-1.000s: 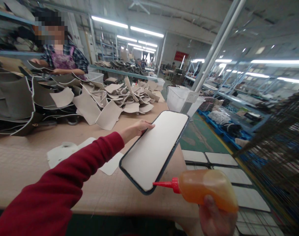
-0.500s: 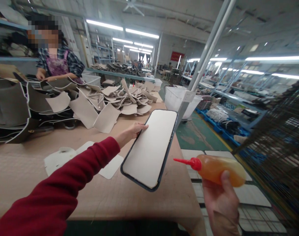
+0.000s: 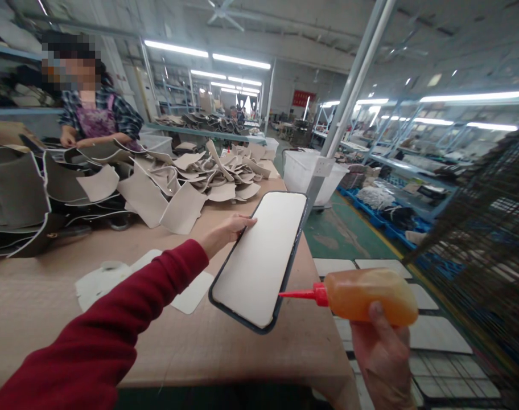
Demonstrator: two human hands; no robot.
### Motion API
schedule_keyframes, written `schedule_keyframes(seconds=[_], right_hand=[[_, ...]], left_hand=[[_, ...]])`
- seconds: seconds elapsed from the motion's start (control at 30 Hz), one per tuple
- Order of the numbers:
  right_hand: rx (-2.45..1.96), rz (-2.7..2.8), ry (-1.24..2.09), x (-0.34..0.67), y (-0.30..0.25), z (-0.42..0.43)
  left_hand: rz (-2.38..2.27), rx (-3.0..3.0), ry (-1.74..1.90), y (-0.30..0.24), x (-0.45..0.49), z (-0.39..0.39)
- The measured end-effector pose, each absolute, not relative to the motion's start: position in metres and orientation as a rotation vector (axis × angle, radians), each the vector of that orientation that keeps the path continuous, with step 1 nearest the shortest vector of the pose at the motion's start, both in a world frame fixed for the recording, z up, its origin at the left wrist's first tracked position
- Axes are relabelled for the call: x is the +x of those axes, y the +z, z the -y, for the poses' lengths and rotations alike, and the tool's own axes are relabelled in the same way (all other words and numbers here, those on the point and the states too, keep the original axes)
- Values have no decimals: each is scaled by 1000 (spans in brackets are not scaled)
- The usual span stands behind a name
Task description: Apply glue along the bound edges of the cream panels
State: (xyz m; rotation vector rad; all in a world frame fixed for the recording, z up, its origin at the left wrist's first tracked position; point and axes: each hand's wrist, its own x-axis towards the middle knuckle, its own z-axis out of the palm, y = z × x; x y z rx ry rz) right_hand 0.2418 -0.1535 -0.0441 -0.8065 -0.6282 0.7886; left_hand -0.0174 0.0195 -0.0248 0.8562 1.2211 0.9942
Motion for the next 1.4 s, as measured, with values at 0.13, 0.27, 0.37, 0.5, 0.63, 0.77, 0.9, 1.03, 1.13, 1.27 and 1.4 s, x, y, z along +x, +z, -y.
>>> schedule_keyframes(seconds=[0.13, 0.27, 0.37, 0.5, 0.63, 0.77, 0.9, 1.03, 1.13, 1.27, 1.4], right_hand=[[-862, 642, 794, 243, -53, 161], [-885, 629, 779, 245, -57, 160], [-893, 609, 763, 246, -61, 160], [-946, 590, 833, 246, -68, 166], [-951, 502, 934, 243, -63, 169], [-817, 492, 843, 240, -43, 150], [-732, 631, 759, 242, -31, 117], [-795, 744, 618, 250, -41, 95], [-854, 770, 561, 257, -53, 90], [-870, 739, 577, 261, -59, 88], [-878, 719, 607, 263, -56, 89]], left_hand=[[-1231, 857, 987, -25, -19, -22], [-1244, 854, 974, -23, -19, -23], [-1251, 849, 967, -23, -18, -23], [-1251, 839, 976, -23, -18, -24], [-1256, 834, 1005, -24, -20, -25], [-1277, 848, 1033, -26, -13, -20], [-1270, 895, 1010, -34, 8, -7], [-1217, 940, 953, -38, 23, 5], [-1177, 944, 928, -36, 26, 10], [-1149, 937, 882, -32, 24, 13], [-1128, 938, 862, -33, 24, 14]])
